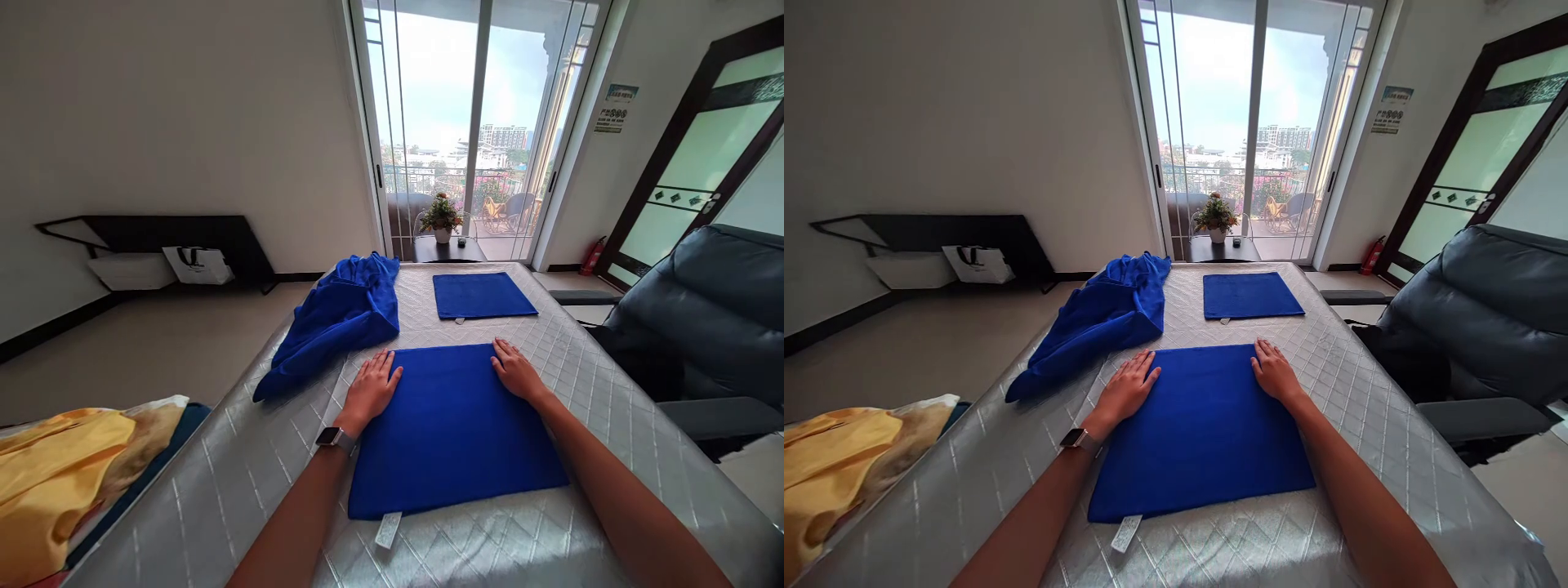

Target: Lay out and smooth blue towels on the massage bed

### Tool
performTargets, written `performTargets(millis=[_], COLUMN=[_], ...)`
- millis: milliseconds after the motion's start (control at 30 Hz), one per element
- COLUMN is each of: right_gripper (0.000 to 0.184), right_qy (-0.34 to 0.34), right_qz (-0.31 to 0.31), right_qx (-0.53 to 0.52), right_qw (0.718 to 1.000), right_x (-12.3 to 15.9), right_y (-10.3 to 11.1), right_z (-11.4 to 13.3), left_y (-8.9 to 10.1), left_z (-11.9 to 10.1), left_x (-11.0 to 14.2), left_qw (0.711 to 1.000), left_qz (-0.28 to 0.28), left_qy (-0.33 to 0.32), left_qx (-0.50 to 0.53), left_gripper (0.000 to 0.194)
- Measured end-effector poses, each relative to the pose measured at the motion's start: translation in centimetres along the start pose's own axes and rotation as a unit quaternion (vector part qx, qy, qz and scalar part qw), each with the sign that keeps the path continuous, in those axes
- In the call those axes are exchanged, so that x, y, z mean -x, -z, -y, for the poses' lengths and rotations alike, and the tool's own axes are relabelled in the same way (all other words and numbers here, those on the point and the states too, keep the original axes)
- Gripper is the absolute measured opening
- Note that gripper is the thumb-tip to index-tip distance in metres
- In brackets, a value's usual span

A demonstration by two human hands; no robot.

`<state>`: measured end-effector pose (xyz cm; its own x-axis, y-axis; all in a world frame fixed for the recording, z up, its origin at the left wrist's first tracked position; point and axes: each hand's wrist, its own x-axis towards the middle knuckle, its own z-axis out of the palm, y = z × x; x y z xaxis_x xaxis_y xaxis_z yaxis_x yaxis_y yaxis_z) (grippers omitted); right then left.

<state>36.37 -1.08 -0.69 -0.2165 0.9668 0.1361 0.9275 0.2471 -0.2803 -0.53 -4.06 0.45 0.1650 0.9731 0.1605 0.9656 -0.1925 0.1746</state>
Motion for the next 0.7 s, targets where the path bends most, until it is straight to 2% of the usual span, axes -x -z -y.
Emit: performTargets(millis=[100,433,700], right_gripper=[0.066,0.072,0.067], right_qy=[-0.016,-0.046,-0.046], right_qz=[0.036,0.092,0.071], right_qx=[0.006,0.024,0.023], right_qw=[0.999,0.994,0.996], right_x=[0.0,-0.3,-0.2], right_y=[-0.4,0.1,0.2], right_z=[-0.1,0.6,0.7], left_y=[0.1,-0.5,-0.9], left_z=[-0.1,0.1,0.2], left_x=[0.0,-0.1,-0.2], left_qw=[1.000,1.000,1.000], left_qz=[-0.001,-0.005,-0.024], left_qy=[0.000,-0.001,-0.008], left_qx=[-0.003,-0.012,-0.012], left_gripper=[0.063,0.064,0.062])
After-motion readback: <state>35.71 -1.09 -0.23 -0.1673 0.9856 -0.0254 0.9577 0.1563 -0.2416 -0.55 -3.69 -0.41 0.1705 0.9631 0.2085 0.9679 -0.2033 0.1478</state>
